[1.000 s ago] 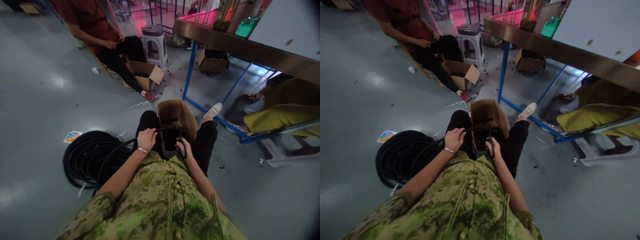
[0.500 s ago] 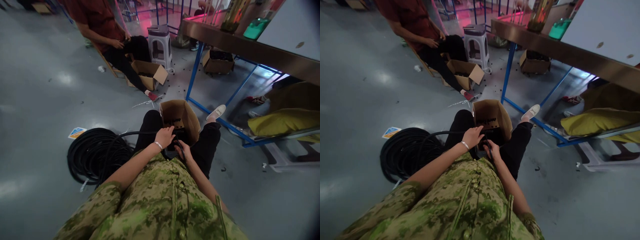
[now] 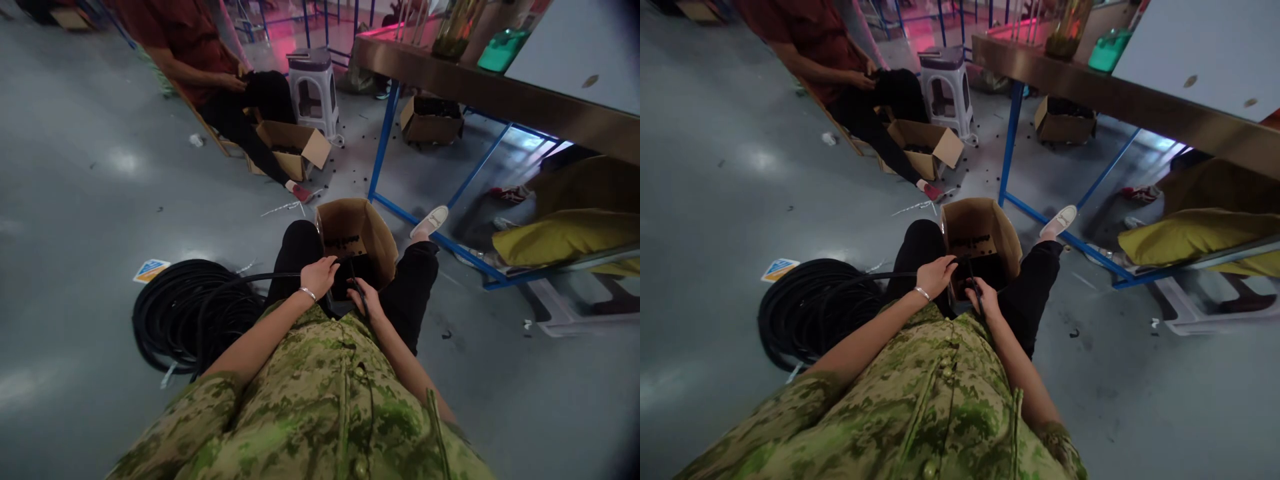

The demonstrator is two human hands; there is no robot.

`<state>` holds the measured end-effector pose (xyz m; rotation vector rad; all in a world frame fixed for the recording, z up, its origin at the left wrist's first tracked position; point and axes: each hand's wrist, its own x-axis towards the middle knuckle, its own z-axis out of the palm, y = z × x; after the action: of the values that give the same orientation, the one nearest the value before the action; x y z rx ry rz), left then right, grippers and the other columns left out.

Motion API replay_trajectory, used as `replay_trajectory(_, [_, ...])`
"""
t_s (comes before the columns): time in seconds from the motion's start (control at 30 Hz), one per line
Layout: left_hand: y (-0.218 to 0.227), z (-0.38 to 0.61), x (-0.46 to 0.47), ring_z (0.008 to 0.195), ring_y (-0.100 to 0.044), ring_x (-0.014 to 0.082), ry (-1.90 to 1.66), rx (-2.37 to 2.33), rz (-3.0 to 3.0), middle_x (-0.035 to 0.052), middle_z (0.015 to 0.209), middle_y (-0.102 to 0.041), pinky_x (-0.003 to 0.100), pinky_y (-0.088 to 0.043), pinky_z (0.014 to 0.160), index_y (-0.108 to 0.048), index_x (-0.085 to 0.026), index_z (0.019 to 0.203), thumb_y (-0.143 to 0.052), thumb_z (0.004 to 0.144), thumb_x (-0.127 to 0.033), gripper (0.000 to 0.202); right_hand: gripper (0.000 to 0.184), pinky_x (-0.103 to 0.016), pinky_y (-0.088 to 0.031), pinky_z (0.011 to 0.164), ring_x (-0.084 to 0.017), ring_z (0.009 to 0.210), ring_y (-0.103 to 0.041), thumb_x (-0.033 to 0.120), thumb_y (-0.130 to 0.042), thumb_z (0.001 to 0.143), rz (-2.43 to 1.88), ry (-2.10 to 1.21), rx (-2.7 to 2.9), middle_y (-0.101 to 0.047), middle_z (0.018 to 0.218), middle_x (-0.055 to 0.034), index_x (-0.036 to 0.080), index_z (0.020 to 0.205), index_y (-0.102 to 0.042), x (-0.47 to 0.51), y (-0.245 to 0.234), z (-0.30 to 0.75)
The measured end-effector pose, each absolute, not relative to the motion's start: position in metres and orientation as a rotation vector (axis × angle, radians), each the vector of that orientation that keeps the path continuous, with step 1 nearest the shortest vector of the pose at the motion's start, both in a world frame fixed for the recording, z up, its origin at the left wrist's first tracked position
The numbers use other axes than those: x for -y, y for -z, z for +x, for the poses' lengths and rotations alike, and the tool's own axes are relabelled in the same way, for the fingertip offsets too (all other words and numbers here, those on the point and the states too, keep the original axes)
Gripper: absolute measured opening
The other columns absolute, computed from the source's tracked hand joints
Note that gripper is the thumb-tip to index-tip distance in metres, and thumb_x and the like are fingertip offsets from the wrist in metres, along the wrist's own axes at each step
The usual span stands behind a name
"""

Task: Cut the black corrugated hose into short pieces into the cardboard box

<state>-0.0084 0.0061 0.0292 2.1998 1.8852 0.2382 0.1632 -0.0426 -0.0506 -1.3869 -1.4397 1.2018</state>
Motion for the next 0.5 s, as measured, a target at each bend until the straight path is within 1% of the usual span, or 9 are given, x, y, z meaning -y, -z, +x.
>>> replay_trajectory(0.27, [-0.026, -0.011, -0.003, 0.083, -0.066, 0.0187, -0.262, -1.856, 2.207, 0.0050, 0.105, -0.070, 0.027, -0.042, 0.066, -0.062, -0.027, 0.119, -0.040, 0.098, -0.040, 0.034, 0.031, -0.026, -0.048, 0.061, -0.018, 0.068, -0.061, 0.036, -0.058, 0.080, -1.403, -1.142, 1.503, -0.067, 0.076, -0.0022, 0.020, 0.106, -0.065, 0.044, 0.045, 0.165])
replay_trajectory(0.5, [-0.024, -0.012, -0.002, 0.090, -0.066, 0.0193, -0.223, -1.791, 2.256, 0.0044, 0.108, -0.070, 0.028, -0.043, 0.069, -0.064, -0.026, 0.117, -0.042, 0.097, -0.039, 0.032, 0.030, -0.027, -0.048, 0.065, -0.017, 0.068, -0.061, 0.034, -0.058, 0.080, -1.410, -1.091, 1.598, -0.068, 0.080, -0.0014, 0.021, 0.106, -0.066, 0.045, 0.040, 0.165])
